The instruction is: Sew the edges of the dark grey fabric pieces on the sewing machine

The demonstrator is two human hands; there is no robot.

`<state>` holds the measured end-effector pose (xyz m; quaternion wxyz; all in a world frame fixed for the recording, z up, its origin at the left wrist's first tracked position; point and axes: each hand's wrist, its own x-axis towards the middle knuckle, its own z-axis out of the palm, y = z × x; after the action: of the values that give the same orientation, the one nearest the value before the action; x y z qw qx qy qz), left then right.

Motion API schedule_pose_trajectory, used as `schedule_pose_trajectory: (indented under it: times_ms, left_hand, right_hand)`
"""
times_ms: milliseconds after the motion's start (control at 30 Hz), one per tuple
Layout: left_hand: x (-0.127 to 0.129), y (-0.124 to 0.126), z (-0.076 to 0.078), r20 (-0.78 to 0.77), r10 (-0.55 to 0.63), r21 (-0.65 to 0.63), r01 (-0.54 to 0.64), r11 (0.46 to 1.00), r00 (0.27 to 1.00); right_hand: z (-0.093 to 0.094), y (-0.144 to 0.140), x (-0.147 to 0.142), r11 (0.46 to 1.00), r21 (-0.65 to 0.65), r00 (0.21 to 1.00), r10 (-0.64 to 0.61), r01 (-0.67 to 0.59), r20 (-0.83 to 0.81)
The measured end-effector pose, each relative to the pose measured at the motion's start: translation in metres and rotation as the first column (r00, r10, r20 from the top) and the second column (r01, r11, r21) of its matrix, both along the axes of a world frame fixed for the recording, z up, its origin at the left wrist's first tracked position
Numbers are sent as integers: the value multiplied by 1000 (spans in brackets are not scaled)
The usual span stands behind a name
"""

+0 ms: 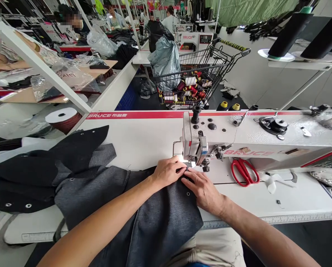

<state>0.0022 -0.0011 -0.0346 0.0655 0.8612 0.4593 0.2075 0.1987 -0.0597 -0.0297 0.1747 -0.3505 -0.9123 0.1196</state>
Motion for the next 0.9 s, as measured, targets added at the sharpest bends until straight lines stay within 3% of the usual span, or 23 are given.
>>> schedule_pose_trajectory:
  times_ms: [900]
  left_hand:
    - [-4,13,0,-41,1,-37,-2,999,999]
  right_hand:
    - [3,7,-3,997,-69,998,-33,36,48]
